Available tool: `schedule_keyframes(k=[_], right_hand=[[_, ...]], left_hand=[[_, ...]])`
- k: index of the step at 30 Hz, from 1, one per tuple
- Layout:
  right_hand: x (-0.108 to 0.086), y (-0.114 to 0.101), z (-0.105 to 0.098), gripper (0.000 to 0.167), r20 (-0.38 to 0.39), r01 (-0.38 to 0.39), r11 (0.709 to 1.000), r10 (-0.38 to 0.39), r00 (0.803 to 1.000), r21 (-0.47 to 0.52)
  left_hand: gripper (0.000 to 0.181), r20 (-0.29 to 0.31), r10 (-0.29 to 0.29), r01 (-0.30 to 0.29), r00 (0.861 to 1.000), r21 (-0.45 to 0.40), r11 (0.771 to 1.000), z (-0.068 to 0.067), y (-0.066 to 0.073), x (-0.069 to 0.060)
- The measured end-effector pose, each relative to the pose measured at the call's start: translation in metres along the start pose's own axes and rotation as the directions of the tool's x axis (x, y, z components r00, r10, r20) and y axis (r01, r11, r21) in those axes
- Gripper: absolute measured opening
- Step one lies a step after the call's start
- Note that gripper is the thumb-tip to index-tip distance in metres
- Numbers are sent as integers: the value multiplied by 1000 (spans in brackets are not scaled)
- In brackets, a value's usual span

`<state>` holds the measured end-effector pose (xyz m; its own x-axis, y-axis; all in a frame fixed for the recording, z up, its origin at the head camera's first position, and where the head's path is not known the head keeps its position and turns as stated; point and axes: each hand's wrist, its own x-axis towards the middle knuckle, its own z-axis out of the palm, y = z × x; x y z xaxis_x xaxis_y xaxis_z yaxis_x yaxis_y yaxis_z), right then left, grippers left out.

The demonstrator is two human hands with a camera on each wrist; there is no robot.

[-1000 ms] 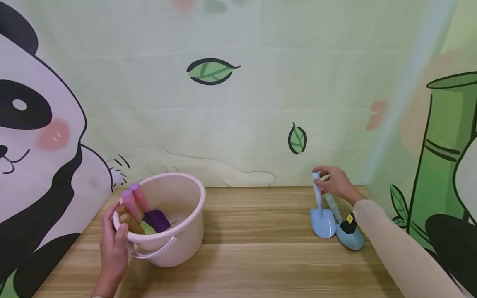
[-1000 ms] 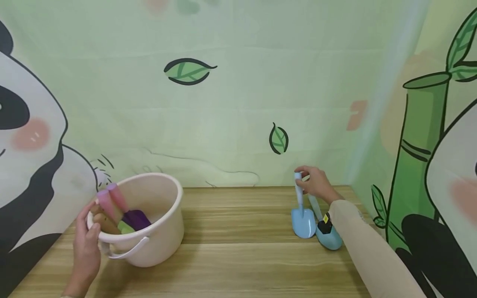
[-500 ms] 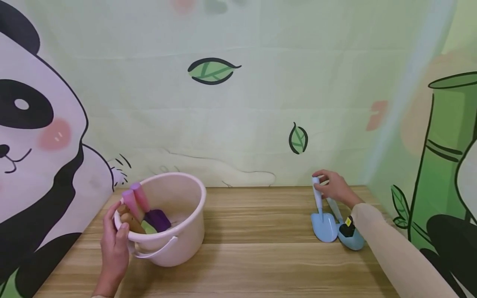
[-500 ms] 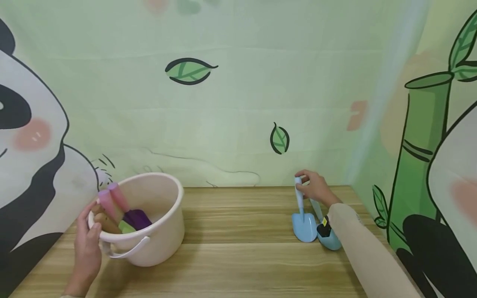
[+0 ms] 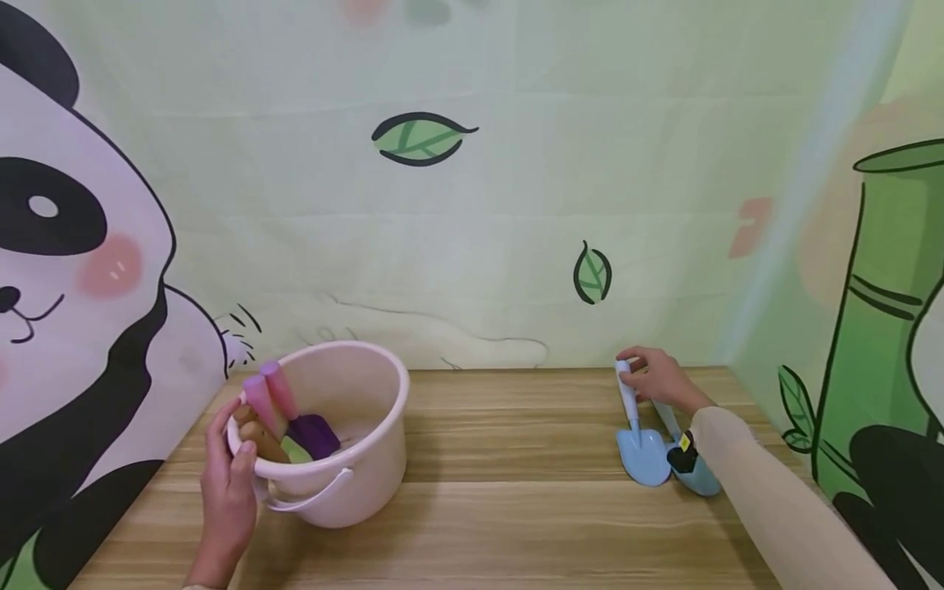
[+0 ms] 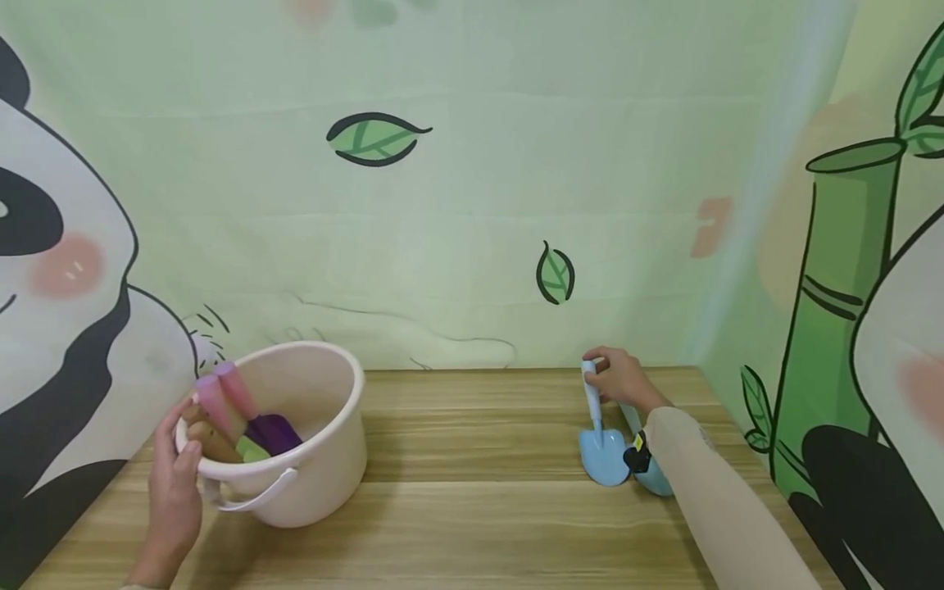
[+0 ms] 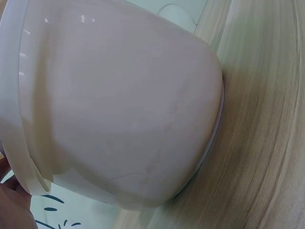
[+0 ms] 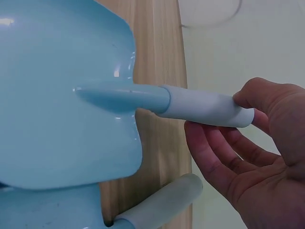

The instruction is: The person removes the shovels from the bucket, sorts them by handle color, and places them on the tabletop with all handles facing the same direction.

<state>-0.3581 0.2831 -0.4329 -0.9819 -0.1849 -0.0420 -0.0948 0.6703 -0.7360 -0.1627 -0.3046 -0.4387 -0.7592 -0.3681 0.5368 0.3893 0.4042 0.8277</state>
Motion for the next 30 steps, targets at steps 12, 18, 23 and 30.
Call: schedule_keyframes(k=[12,18,23,30], right_hand=[[1,1,4,44,71,-7,999,10,997,-44],[3,1,7,44,78,-14,995,22,997,-95],[4,3,10,44,77,-3,990,14,997,-144],[3,4,10,45,96,16,986,0,995,-169]], left_hand=[[56,-8,15,-15,1000,-23,1000,0,-3,1],[56,-1,13,-13,1000,-29,1000,-1,-2,1],[56,-8,30,-30,1000,-40,999,0,-2,1],[57,-6,33,-33,999,-47,998,0,0,1]])
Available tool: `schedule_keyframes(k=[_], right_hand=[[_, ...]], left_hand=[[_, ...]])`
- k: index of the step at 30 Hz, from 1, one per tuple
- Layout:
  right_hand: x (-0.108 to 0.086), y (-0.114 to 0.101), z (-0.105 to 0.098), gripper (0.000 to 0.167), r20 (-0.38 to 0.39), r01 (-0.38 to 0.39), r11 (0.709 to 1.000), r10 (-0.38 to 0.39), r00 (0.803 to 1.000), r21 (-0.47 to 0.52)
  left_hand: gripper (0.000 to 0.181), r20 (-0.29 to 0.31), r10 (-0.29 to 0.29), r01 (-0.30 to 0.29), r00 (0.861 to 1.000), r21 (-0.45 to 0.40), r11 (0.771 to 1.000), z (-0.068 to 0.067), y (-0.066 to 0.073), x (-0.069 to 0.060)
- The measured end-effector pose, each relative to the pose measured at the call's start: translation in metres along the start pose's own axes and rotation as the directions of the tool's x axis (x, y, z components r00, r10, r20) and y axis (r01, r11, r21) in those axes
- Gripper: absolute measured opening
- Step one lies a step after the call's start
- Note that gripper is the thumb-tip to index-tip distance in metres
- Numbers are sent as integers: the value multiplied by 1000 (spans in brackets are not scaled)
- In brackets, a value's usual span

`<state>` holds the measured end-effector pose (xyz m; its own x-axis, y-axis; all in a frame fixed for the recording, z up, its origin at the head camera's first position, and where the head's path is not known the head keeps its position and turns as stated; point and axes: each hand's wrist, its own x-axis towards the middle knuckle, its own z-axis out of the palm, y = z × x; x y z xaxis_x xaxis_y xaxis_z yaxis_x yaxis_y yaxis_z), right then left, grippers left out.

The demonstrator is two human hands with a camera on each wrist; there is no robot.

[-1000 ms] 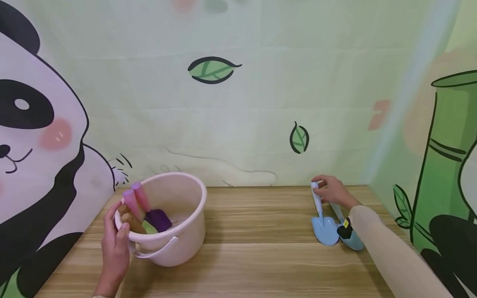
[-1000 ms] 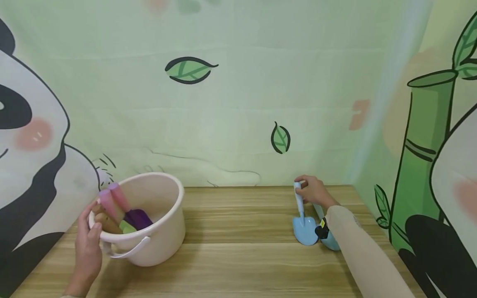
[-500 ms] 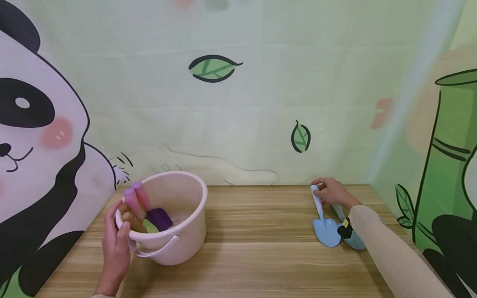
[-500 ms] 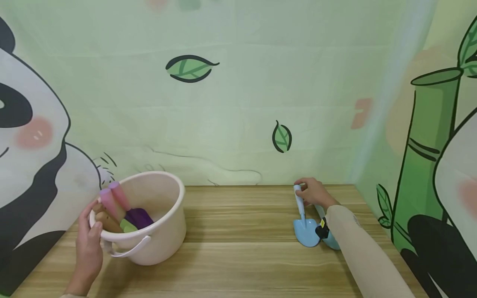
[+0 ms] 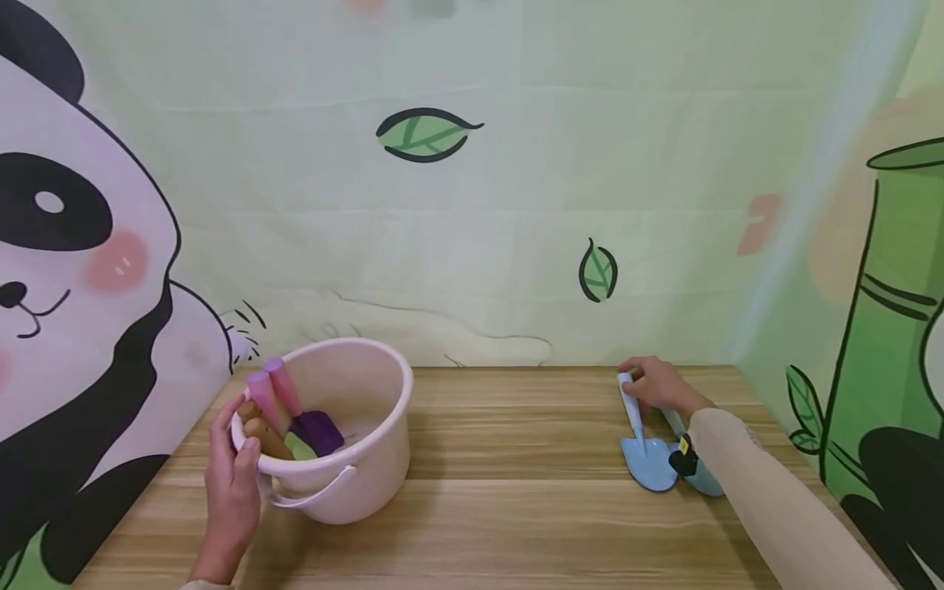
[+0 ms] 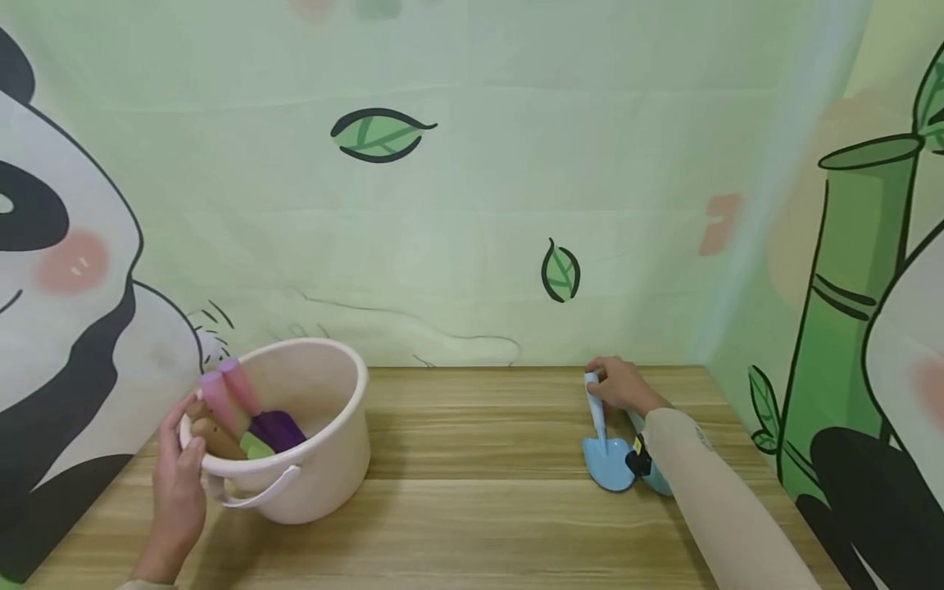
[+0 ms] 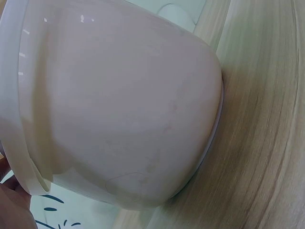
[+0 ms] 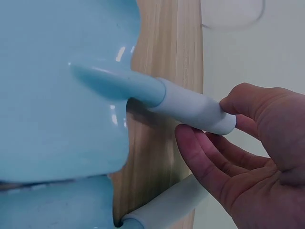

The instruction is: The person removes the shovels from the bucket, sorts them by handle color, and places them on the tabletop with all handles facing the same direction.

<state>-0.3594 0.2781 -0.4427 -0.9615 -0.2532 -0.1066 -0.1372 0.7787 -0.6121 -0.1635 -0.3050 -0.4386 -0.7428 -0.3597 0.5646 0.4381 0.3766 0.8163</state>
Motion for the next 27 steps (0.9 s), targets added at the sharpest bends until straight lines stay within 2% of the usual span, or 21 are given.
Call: schedule_keyframes(k=[9,17,27], right_hand=[[-4,-4,0,43,24,6,999,-4,1000,-50],[3,0,3,52,57,-1,995,7,998,-99],[5,2,4,55,69,-3,995,10,998,-103]], left_hand=[[55,-5,6,-6,1000,9,1000,0,0,1],[55,1,-3,3,1000,6,1000,0,0,0],[56,1,-14,14,1000,6,1000,0,1,0]])
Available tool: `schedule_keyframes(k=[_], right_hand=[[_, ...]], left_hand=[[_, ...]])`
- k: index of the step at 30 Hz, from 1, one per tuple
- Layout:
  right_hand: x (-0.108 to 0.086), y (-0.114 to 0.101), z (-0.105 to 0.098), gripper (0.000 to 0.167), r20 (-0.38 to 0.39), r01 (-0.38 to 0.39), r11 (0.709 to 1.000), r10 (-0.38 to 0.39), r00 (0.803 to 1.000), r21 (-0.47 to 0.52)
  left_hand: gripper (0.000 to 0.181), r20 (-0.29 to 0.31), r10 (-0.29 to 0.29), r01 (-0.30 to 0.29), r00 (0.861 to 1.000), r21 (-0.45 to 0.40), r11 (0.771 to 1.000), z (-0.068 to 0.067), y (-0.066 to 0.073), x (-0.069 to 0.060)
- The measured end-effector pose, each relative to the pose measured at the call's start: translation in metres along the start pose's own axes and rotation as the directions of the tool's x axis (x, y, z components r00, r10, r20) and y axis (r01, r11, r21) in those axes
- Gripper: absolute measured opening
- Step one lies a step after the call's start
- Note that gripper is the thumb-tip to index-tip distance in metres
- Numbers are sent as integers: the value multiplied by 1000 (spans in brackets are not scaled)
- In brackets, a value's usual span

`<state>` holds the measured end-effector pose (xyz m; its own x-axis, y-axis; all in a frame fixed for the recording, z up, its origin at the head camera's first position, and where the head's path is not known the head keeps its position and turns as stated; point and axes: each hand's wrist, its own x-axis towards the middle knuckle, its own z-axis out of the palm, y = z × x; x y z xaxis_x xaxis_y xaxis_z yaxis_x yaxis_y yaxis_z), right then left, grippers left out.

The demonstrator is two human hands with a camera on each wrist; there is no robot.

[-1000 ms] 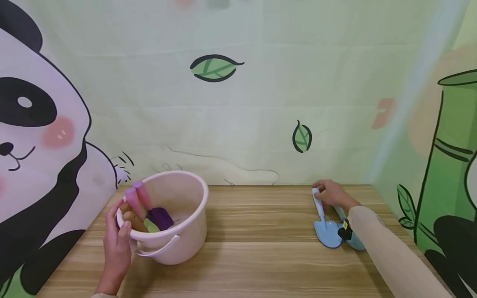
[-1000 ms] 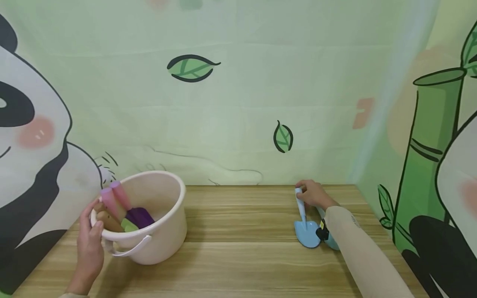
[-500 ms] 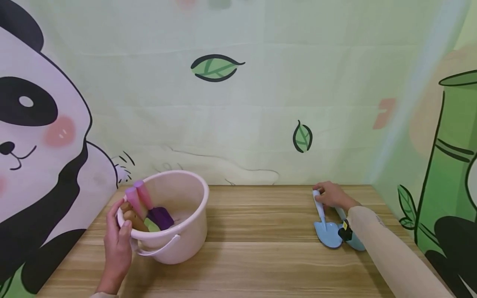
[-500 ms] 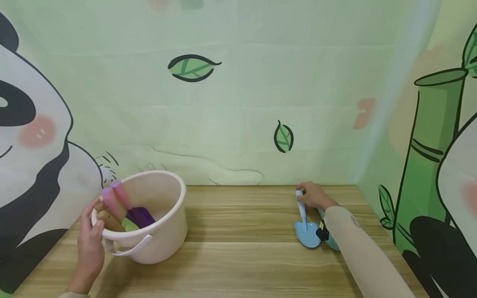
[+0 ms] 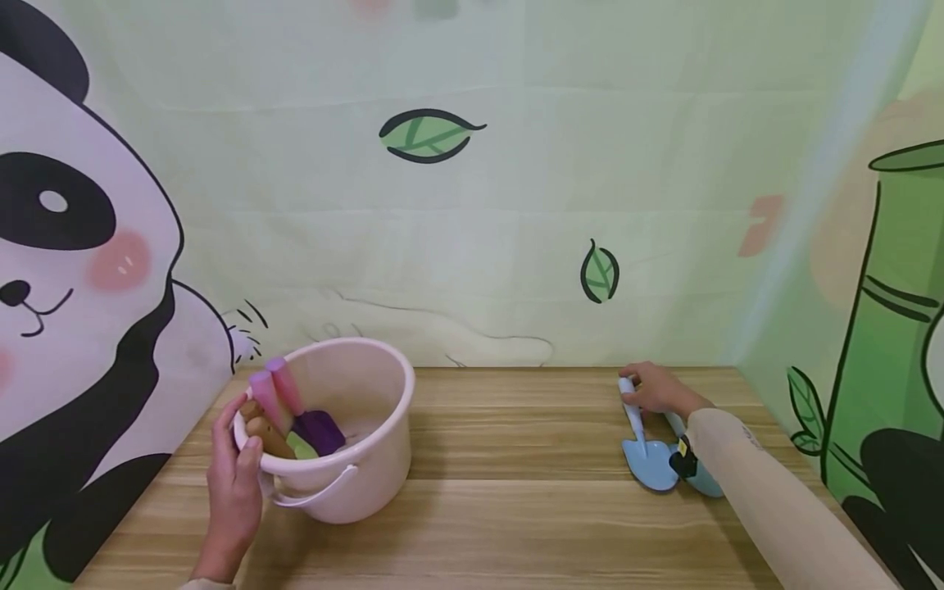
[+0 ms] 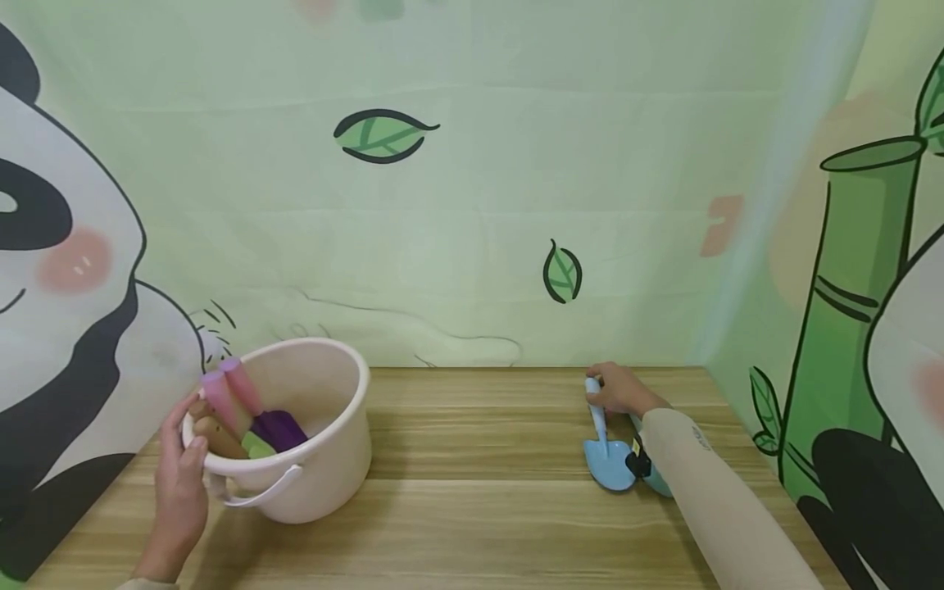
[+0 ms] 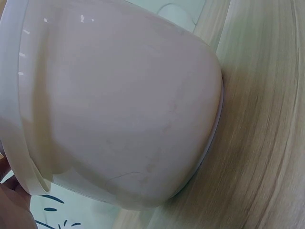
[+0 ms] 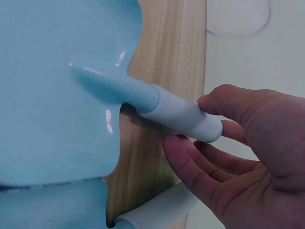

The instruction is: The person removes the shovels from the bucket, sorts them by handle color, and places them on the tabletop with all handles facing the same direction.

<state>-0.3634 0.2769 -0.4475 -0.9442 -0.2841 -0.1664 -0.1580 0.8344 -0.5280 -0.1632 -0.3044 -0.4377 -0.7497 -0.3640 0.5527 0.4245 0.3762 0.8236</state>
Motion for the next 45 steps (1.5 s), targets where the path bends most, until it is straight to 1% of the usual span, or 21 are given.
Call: schedule_keyframes(k=[3,9,15,18,21,25,28,31,37,41,45], right_hand=[[-2,-3,0,56,-4,-9,1000,9,1000,-3],[-7,-12,-3,55,3,-22,1000,22,1000,-12],[-4,-9,-5,57,20,-25,999,25,999,-29],[-6,-10,-11,58,42,-12,999,14,999,-41],[-11,-15,-18,59,74,17,998,-13,997,-64],[-17,-22,-25,59,101,25,997,-17,995,-80],[-19,-26,-30,62,105,16,996,-7,994,-89],[-20,-30,-35,63,105,26,993,-15,994,-112],[-19,-35,-43,65,119,31,994,-19,993,-104],[-18,-41,-45,67,123,60,990,-45,991,-128],[-19,-52,-48,68,118,135,973,-114,986,-185]], left_hand=[[56,8,-8,8,1000,7,1000,0,2,0],[56,5,1,-1,1000,5,1000,-1,0,1],[55,7,-1,1,1000,6,1000,-1,1,0],[55,2,10,-10,1000,8,1000,0,0,0],[56,-4,19,-19,1000,5,1000,0,-2,0],[56,-3,14,-14,1000,14,1000,0,-2,0],[55,1,7,-7,1000,25,1000,0,-1,0],[56,2,6,-6,1000,29,1000,-1,-1,1],[56,4,12,-12,1000,14,1000,-1,-2,1],[55,6,16,-16,1000,8,1000,-1,-2,1],[55,5,22,-22,1000,9,1000,-1,-2,2]])
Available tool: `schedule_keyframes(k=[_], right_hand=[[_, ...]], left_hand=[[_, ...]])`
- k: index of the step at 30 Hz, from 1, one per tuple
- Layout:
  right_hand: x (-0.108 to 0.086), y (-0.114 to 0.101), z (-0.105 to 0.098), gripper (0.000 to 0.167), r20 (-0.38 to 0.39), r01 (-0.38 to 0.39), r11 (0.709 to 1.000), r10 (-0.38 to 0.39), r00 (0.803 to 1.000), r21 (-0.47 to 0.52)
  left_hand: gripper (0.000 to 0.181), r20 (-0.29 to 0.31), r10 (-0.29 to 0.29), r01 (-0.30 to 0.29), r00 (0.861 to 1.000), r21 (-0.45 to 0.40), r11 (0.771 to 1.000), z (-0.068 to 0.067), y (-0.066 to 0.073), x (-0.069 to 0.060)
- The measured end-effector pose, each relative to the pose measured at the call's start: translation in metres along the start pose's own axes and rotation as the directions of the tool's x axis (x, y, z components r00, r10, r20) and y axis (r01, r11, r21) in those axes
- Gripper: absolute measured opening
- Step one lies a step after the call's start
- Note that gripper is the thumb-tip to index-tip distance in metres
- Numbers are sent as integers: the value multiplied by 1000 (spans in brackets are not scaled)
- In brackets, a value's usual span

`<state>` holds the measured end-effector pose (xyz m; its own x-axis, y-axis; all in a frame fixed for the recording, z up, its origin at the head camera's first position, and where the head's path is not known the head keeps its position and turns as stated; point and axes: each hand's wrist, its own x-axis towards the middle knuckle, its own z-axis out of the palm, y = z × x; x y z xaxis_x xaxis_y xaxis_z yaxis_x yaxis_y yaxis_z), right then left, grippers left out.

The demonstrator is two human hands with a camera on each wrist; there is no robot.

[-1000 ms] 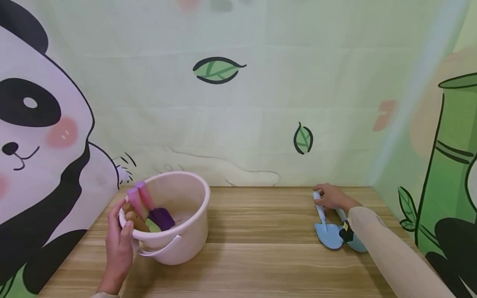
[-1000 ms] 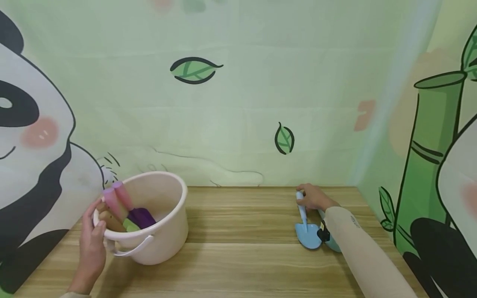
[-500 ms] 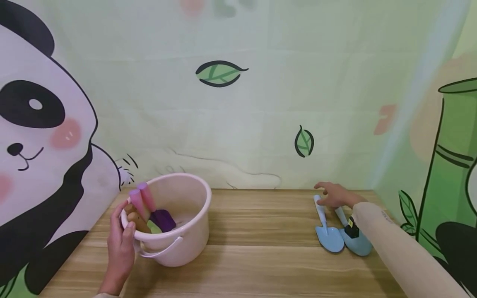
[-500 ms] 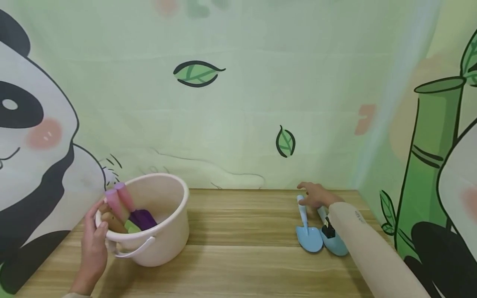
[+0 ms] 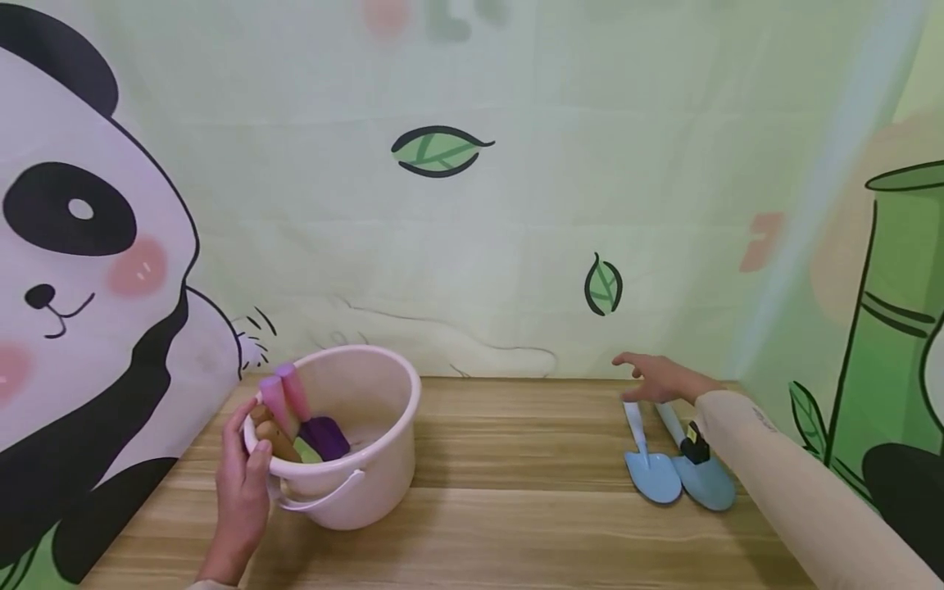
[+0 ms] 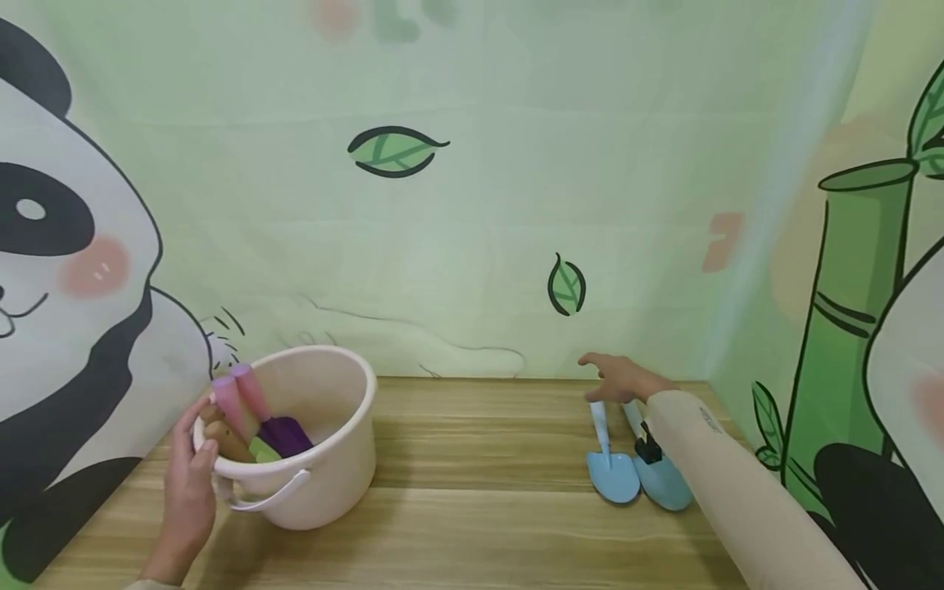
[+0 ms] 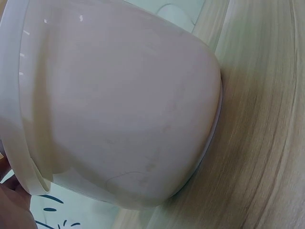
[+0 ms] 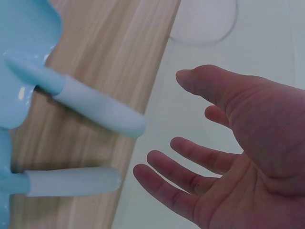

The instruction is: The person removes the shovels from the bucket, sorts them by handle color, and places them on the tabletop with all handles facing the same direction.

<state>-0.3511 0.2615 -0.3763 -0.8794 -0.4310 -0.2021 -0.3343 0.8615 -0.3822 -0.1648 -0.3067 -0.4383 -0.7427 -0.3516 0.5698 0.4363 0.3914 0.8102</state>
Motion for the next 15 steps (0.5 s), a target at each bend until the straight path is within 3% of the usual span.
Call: schedule_keyframes(k=[11,15], right_hand=[[8,-39,-16,70,-19,153,986,-154,988,-73],[11,-54,-19,68,-26,198,979,-200,980,-55]], left_hand=[[55,-2,-9,9,1000,8,1000,0,-1,0],[55,-6,-6,6,1000,10,1000,1,1,0]])
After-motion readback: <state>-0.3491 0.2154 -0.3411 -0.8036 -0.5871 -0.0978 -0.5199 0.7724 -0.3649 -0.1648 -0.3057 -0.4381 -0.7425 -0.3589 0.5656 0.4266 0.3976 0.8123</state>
